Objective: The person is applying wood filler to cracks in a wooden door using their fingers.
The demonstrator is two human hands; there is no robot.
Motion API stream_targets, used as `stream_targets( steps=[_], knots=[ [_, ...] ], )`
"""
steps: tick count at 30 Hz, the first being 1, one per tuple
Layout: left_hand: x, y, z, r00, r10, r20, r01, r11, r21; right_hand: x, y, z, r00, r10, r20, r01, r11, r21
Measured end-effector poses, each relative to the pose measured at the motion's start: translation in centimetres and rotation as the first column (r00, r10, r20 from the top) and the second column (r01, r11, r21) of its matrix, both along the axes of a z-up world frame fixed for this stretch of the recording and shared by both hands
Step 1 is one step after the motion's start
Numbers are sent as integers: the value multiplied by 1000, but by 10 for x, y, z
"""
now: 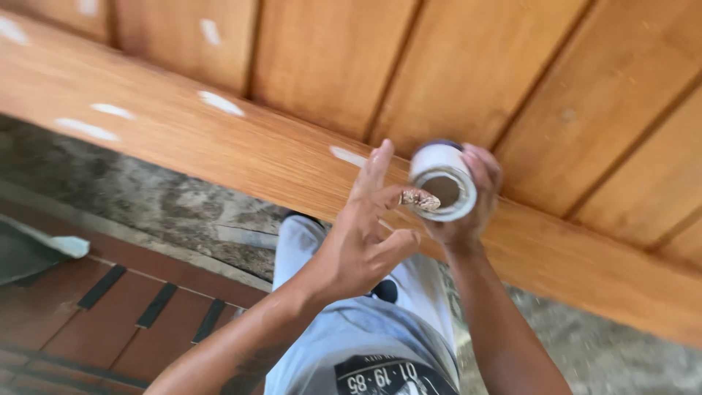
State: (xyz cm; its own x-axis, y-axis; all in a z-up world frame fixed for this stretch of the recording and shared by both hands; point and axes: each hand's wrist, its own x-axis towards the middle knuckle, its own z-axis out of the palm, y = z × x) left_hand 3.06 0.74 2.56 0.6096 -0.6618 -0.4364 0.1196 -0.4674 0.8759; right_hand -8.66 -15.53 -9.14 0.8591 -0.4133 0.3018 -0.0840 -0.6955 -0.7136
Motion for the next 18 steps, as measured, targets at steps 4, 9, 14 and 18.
stream_targets(
  steps=[4,9,14,18],
  knots=[
    [38,36,-26,938,165,303,-157,986,-52,1,3,0,999,-11,-41,9,999,-48],
    [122,56,-76,619,-17,785,-125,985,120,3,4,3,999,-16,-47,12,997,-75],
    [181,46,-87,521,-169,837,-58,971,232,4,6,3,999,-24,-41,23,999,-27],
    [207,42,-107,365,-280,888,-30,950,312,6,5,4,998,-20,-51,16,997,-73]
  ],
)
